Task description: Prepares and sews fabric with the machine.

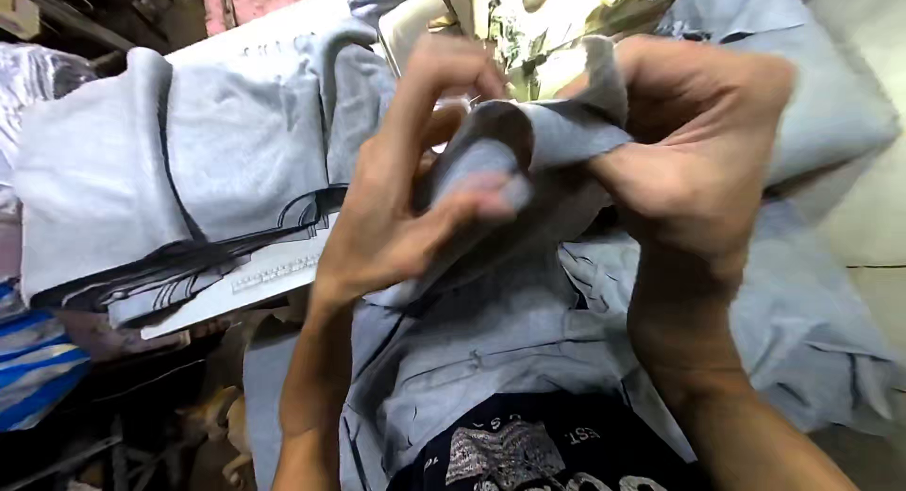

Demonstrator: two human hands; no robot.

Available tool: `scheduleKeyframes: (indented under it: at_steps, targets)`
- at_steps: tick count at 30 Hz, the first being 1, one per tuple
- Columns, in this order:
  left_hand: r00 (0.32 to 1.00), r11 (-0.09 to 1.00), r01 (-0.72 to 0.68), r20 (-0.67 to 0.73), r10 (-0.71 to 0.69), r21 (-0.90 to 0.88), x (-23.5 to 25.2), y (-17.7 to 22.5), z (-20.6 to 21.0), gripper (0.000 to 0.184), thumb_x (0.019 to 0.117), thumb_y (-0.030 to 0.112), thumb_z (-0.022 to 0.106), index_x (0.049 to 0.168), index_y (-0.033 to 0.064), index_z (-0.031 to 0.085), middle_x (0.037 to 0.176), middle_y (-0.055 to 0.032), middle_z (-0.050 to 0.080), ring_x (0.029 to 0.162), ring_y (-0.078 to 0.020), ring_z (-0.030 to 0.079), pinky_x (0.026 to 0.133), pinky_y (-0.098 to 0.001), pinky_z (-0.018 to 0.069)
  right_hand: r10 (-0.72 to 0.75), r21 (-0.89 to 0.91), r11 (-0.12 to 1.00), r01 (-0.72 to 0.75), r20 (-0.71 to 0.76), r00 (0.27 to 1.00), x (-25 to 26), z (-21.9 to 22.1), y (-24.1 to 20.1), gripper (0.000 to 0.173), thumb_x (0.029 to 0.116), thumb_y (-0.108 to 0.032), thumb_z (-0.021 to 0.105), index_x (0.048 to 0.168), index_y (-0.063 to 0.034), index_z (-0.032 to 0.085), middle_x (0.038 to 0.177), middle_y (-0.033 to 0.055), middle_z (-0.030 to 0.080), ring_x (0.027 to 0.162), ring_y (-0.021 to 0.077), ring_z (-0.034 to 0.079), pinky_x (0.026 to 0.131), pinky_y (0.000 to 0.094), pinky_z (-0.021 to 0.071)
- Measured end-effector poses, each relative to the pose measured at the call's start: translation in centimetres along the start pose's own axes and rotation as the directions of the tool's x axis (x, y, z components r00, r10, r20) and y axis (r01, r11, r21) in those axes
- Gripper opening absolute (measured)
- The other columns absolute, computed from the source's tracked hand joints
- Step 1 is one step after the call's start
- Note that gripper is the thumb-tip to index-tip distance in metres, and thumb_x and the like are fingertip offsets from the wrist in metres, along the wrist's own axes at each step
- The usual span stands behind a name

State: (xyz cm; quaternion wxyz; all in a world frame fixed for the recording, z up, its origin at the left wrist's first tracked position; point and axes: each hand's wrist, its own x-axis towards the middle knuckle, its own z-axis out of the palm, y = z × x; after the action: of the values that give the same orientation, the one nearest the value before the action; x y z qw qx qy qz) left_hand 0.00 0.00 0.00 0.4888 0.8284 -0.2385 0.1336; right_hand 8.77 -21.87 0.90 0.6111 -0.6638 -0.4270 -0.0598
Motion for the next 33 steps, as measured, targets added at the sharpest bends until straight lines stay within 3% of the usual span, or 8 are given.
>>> scheduleKeyframes:
  at_steps: [5,8,11,16,21,26,31,33]
  targets:
    - [0.776,0.808,0.43,0.292,-0.559,0.403,-21.2,-4.3,-4.0,0.028,0.0854,0.038,0.071,0.086,0.0106,0.072,0.072,-0.0058,0.068,0.065,-0.0227,0.067,0.059,-0.0514,0.0552,0.029,0.163,0.986,-0.028,-0.003,1.0,-2.2,-4.0,-1.0,0.009,0.0962,-0.011,0.071,0.103,-0.0056,0.069,0.084,-0.0061,0.069,0.062,-0.0002,0.063,0.052,0.014,0.0551]
    - [0.776,0.722,0.494,0.128,-0.618,0.485,-26.6,-0.1,-9.1,0.026,0.0914,0.029,0.056,0.094,0.0091,0.072,0.079,-0.0053,0.071,0.07,-0.0121,0.068,0.062,-0.0373,0.0561,0.155,0.013,0.988,-0.155,-0.035,0.987,-3.5,-4.8,0.6,0.006,0.0991,-0.01,0.067,0.104,-0.0061,0.067,0.082,-0.0055,0.068,0.06,0.0012,0.062,0.05,0.0159,0.0537]
    - [0.803,0.763,0.512,0.096,-0.588,0.395,-22.9,1.6,-9.4,0.025,0.0945,0.031,0.055,0.108,0.0137,0.068,0.086,0.0019,0.069,0.077,0.0035,0.063,0.069,-0.0204,0.0535,0.282,0.036,0.955,-0.295,0.207,0.937,-4.5,-1.4,3.4,0.013,0.1035,-0.012,0.059,0.101,-0.0038,0.069,0.086,-0.001,0.072,0.069,0.0066,0.068,0.059,0.0229,0.0611]
    - [0.797,0.815,0.5,0.212,-0.565,0.293,-15.7,0.2,-8.3,0.03,0.0838,0.038,0.069,0.112,0.0268,0.071,0.083,0.0155,0.071,0.065,0.0084,0.061,0.056,-0.0179,0.0543,0.397,-0.189,0.914,-0.358,0.599,0.696,-8.5,4.5,5.7,0.033,0.1033,-0.041,0.058,0.122,-0.017,0.069,0.099,-0.0067,0.071,0.088,0.0051,0.067,0.079,0.0295,0.0579]
    - [0.801,0.866,0.396,0.347,-0.489,0.307,-13.5,-0.7,-9.5,0.027,0.087,0.04,0.064,0.107,0.0225,0.07,0.08,0.016,0.066,0.068,0.0119,0.058,0.058,-0.012,0.0498,0.52,-0.186,0.808,-0.559,0.673,0.527,-12.4,9.7,6.6,0.075,0.0937,-0.056,0.067,0.152,-0.0146,0.046,0.125,0.0054,0.064,0.104,0.0188,0.064,0.085,0.0416,0.0557]
    - [0.835,0.915,0.359,0.375,-0.402,0.182,-13.4,-0.6,-8.7,0.019,0.0904,0.036,0.065,0.099,0.0193,0.07,0.076,0.0153,0.063,0.067,0.0111,0.056,0.055,-0.0101,0.0468,0.578,0.07,0.449,-0.891,0.738,0.348,-13.5,13.6,9.6,0.066,0.0958,-0.042,0.071,0.148,-0.0074,0.05,0.105,0.0081,0.069,0.088,0.0138,0.065,0.08,0.034,0.0565]
    - [0.882,0.934,0.294,0.319,-0.346,0.201,-13.6,0.7,-9.5,0.02,0.0901,0.032,0.067,0.104,0.0182,0.071,0.087,0.0141,0.069,0.077,0.0099,0.06,0.066,-0.0107,0.0509,0.426,0.416,0.05,-0.908,0.813,0.396,-11.3,13.9,8.7,0.023,0.1014,-0.018,0.062,0.119,-0.0032,0.065,0.099,0.0058,0.072,0.086,0.0098,0.07,0.08,0.0298,0.0605]
    - [0.885,0.904,0.324,0.249,-0.393,0.279,-14.6,1.6,-10.6,0.027,0.0899,0.035,0.069,0.113,0.0214,0.071,0.094,0.0151,0.071,0.081,0.0114,0.062,0.07,-0.0099,0.0523,0.463,0.506,0.164,-0.847,0.719,0.519,-10.2,11.9,6.4,0.023,0.101,-0.02,0.064,0.119,-0.0065,0.065,0.099,0.0051,0.073,0.084,0.0103,0.071,0.076,0.0293,0.0618]
